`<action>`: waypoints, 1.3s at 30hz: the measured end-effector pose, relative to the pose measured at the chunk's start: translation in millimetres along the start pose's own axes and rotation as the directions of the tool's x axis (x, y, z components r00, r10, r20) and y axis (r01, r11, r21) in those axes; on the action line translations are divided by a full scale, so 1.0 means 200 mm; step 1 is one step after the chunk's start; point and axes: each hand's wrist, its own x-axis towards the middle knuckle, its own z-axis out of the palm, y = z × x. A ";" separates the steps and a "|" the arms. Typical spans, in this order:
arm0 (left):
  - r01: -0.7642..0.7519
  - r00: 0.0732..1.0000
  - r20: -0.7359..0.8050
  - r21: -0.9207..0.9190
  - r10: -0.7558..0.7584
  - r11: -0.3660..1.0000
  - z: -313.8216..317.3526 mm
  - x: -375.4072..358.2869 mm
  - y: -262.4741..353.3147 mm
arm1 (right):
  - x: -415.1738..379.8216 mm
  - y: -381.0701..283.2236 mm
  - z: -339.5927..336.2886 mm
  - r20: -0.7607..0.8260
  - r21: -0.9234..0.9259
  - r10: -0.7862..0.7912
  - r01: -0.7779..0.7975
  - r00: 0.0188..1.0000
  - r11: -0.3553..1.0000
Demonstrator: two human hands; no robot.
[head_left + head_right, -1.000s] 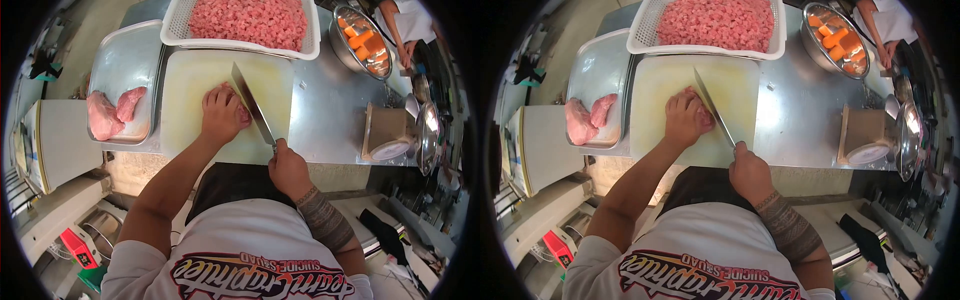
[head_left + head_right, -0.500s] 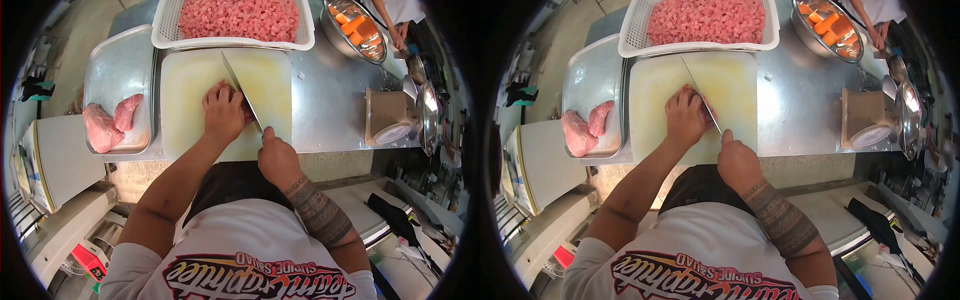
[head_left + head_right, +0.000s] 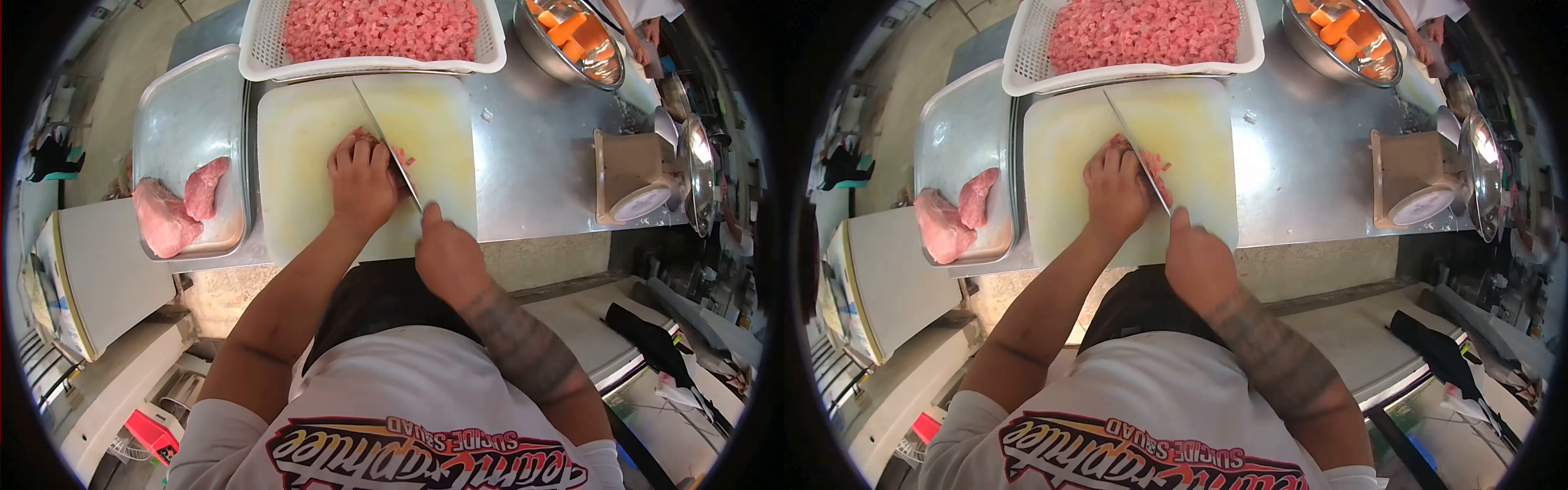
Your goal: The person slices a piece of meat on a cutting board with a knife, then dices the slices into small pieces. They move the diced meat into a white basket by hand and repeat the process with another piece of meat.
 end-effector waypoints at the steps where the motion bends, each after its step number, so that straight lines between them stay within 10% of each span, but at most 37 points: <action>1: -0.003 1.000 0.012 0.018 0.002 1.000 0.00 0.00 0.00 | 0.08 -0.01 0.02 -0.023 0.000 -0.006 0.006 1.000 1.000; 8: 0.081 0.992 -0.075 -0.279 -0.106 0.957 -0.06 0.06 -0.03 | 0.07 0.09 -0.01 -0.026 -0.029 0.123 -0.124 0.992 0.992; 39: 0.123 0.986 0.131 -0.131 -0.105 0.984 0.00 0.03 -0.09 | -0.30 -0.10 -0.25 0.054 0.054 0.050 -0.052 0.997 0.997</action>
